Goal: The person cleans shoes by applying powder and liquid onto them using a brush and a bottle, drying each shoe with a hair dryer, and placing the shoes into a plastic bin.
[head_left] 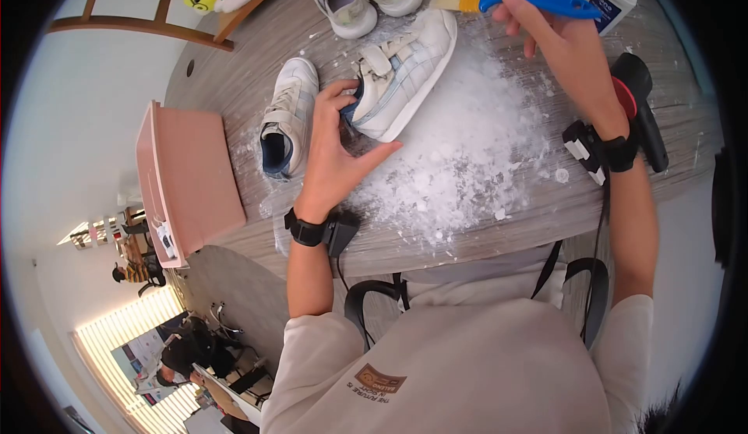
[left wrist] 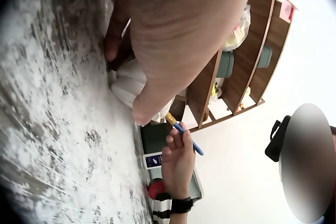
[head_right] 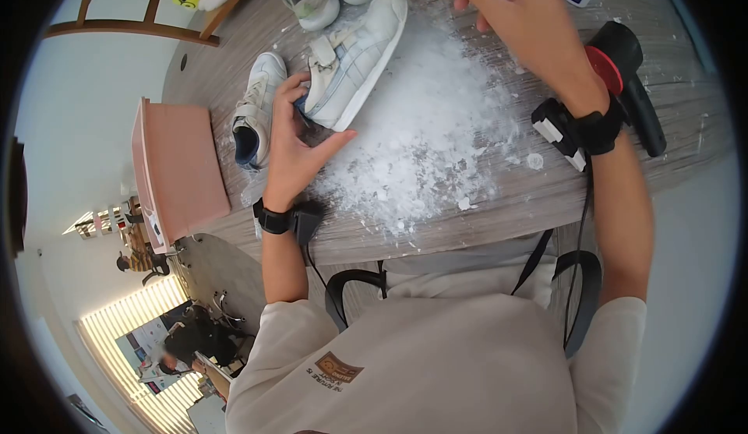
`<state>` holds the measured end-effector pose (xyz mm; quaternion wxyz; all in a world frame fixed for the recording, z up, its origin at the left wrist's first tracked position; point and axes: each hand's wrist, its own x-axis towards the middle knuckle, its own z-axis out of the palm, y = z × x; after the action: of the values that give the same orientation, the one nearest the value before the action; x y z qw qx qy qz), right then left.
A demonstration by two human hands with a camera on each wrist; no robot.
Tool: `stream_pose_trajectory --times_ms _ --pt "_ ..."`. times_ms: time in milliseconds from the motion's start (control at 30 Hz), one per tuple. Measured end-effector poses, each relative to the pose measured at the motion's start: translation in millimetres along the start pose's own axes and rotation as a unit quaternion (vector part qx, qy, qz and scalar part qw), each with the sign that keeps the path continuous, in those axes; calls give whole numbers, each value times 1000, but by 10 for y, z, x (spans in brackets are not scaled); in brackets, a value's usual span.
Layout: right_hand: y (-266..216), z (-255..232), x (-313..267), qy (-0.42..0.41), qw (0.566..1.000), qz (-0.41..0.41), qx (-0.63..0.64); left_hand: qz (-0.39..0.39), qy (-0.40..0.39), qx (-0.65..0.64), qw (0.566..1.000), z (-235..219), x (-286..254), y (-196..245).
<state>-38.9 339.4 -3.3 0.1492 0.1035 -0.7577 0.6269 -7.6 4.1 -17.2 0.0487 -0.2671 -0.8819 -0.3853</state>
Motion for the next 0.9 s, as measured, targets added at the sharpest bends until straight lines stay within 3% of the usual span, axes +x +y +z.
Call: stream_pose_trajectory --times_ms 100,200,300,400,500,600,700,800,900 --pt "-358 102 -11 59 984 137 96 13 -12 33 999 -6 2 63" --pt "-63 -126 -16 -104 990 59 77 22 -6 38 999 -18 7 73" --pt "-1 -122 -48 -98 992 48 65 22 -4 29 999 -16 10 71" --pt "11 -83 10 -16 1000 -9 4 35 -15 52 998 -21 10 82" --pt "-224 -7 29 47 991 116 53 45 -8 56 997 -18 9 71" --pt "15 -44 49 -3 1000 25 18 29 -6 31 999 -13 4 71" --pt "80 -139 15 -83 992 54 83 39 -10 39 998 -20 24 59" --pt "-332 10 -30 -17 987 147 66 46 -13 59 997 -8 -4 78" --pt "-308 47 6 13 991 124 50 37 -9 49 998 -11 6 87"
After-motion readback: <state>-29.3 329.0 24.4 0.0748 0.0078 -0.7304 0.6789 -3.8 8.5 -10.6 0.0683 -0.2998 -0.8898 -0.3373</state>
